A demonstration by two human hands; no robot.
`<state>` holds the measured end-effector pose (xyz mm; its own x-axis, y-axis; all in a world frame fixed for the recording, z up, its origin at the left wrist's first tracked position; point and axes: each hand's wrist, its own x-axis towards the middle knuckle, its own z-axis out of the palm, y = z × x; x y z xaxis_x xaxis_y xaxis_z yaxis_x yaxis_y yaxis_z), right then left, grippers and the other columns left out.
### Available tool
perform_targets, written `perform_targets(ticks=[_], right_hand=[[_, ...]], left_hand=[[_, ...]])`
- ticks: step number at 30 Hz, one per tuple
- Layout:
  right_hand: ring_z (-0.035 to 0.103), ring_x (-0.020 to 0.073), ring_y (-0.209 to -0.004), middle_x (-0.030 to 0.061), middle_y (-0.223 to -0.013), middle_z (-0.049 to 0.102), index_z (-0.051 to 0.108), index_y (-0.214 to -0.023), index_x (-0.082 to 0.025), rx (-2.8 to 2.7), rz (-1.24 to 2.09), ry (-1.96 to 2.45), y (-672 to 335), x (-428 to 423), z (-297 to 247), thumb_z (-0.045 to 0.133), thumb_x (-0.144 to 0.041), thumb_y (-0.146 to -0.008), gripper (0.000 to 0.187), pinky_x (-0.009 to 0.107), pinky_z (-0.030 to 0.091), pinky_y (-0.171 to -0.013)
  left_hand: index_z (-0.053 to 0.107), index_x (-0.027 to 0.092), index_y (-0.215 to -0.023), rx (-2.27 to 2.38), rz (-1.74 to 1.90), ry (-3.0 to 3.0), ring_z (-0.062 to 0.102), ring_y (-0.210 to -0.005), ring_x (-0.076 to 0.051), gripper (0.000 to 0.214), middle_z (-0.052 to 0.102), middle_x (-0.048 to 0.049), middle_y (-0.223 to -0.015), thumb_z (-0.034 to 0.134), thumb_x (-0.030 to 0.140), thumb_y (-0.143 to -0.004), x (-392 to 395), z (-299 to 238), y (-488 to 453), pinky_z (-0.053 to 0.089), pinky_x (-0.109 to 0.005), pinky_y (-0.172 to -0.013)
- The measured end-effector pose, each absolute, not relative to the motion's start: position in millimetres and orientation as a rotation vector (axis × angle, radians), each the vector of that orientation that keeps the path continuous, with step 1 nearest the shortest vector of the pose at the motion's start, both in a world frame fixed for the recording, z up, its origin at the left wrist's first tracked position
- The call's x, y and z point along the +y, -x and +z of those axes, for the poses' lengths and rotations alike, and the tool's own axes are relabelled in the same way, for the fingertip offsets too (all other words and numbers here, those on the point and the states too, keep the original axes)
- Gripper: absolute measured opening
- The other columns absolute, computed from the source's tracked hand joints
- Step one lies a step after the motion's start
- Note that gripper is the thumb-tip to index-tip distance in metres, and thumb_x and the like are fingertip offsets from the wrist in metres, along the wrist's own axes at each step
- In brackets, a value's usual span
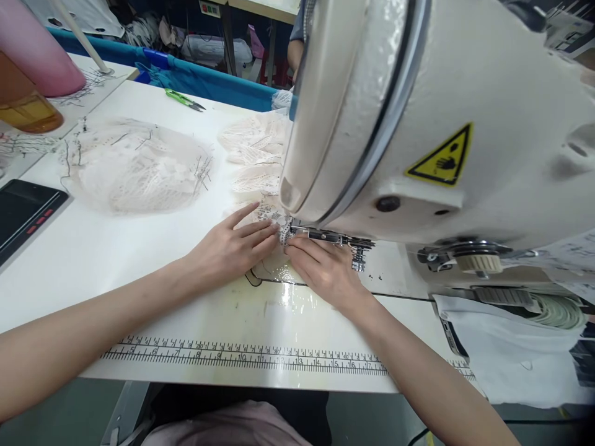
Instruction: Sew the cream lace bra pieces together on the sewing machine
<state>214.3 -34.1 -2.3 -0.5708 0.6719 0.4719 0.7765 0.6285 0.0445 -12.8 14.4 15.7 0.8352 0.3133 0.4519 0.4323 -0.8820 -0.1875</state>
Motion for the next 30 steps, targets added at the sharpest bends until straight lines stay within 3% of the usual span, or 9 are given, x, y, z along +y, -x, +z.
perform_targets(ticks=[3, 7, 12, 18, 20, 22, 25, 27, 30], right_hand=[[0.062, 0.0105, -0.087, -0.0028, -0.092, 0.072, 0.064, -0.097, -0.022, -2.417, -0.320, 1.148, -210.8, -36.1, -0.8, 0.055, -0.014, -0.090, 0.014, 0.025, 0.040, -0.071], [0.062, 0.0099, -0.086, -0.0042, -0.083, 0.070, 0.062, -0.094, -0.021, -2.350, -0.373, 1.010, -206.1, -37.5, 6.1, 0.061, -0.019, -0.090, 0.004, 0.026, 0.041, -0.070], [0.061, 0.0121, -0.092, -0.0025, -0.082, 0.069, 0.064, -0.089, -0.022, -2.370, -0.342, 0.760, -203.7, -37.6, 11.4, 0.061, -0.019, -0.090, 0.004, 0.030, 0.047, -0.089], [0.061, 0.0106, -0.095, -0.0040, -0.086, 0.070, 0.065, -0.085, -0.024, -2.369, -0.330, 0.702, -202.3, -39.0, 8.6, 0.063, -0.013, -0.088, 0.011, 0.032, 0.046, -0.103], [0.062, 0.0103, -0.094, -0.0047, -0.087, 0.072, 0.066, -0.084, -0.023, -2.385, -0.326, 0.678, -202.3, -39.6, 9.1, 0.064, -0.013, -0.087, 0.011, 0.031, 0.047, -0.102], [0.063, 0.0107, -0.093, -0.0043, -0.087, 0.072, 0.066, -0.084, -0.021, -2.399, -0.311, 0.669, -202.4, -40.4, 10.0, 0.065, -0.013, -0.086, 0.009, 0.029, 0.050, -0.099], [0.065, 0.0110, -0.088, -0.0033, -0.085, 0.073, 0.067, -0.085, -0.018, -2.409, -0.285, 0.692, -201.9, -41.3, 10.3, 0.065, -0.012, -0.086, 0.007, 0.028, 0.053, -0.094], [0.065, 0.0114, -0.086, -0.0034, -0.084, 0.074, 0.067, -0.085, -0.018, -2.409, -0.285, 0.710, -201.1, -41.6, 9.9, 0.064, -0.012, -0.086, 0.007, 0.028, 0.053, -0.092], [0.066, 0.0122, -0.084, -0.0036, -0.083, 0.074, 0.067, -0.084, -0.017, -2.404, -0.277, 0.705, -199.7, -41.7, 9.4, 0.065, -0.012, -0.085, 0.006, 0.028, 0.053, -0.092]], left_hand=[[0.065, 0.018, -0.103, -0.554, -0.683, 2.741, 0.068, -0.085, -0.017, 0.023, 0.075, -0.0025, -0.104, 0.046, 0.014, -0.091, 14.5, 18.4, 15.1, 0.048, -0.038, -0.092], [0.064, 0.023, -0.082, -0.403, -0.772, 2.681, 0.058, -0.064, -0.012, 0.017, 0.069, 0.0035, -0.075, 0.051, 0.014, -0.090, 13.3, 21.6, 15.7, 0.044, -0.033, -0.072], [0.060, 0.021, -0.070, -0.353, -0.819, 2.638, 0.052, -0.059, -0.011, 0.019, 0.064, 0.0041, -0.067, 0.060, 0.017, -0.089, 9.8, 21.8, 14.4, 0.043, -0.032, -0.067], [0.057, 0.022, -0.066, -0.343, -0.768, 2.596, 0.051, -0.059, -0.011, 0.027, 0.060, 0.0049, -0.065, 0.054, 0.017, -0.092, 8.3, 20.0, 12.8, 0.043, -0.032, -0.066], [0.061, 0.022, -0.072, -0.337, -0.759, 2.638, 0.057, -0.067, -0.013, 0.023, 0.066, 0.0028, -0.074, 0.051, 0.017, -0.093, 7.9, 18.4, 12.5, 0.046, -0.033, -0.070], [0.067, 0.019, -0.092, -0.386, -0.698, 2.750, 0.065, -0.091, -0.018, 0.020, 0.072, -0.0038, -0.098, 0.047, 0.019, -0.093, 7.7, 15.8, 12.8, 0.050, -0.035, -0.083], [0.056, 0.007, -0.129, -0.488, -0.537, 2.939, 0.056, -0.125, -0.025, 0.041, 0.063, -0.0144, -0.130, 0.046, 0.023, -0.092, 8.6, 11.2, 14.5, 0.046, -0.038, -0.104], [0.049, 0.004, -0.138, -0.503, -0.466, 3.001, 0.052, -0.131, -0.026, 0.052, 0.059, -0.0161, -0.136, 0.047, 0.025, -0.091, 10.1, 9.2, 16.0, 0.043, -0.038, -0.110], [0.049, 0.006, -0.139, -0.502, -0.425, 3.017, 0.052, -0.132, -0.025, 0.054, 0.058, -0.0146, -0.138, 0.047, 0.027, -0.089, 13.2, 9.1, 17.8, 0.040, -0.037, -0.113]])
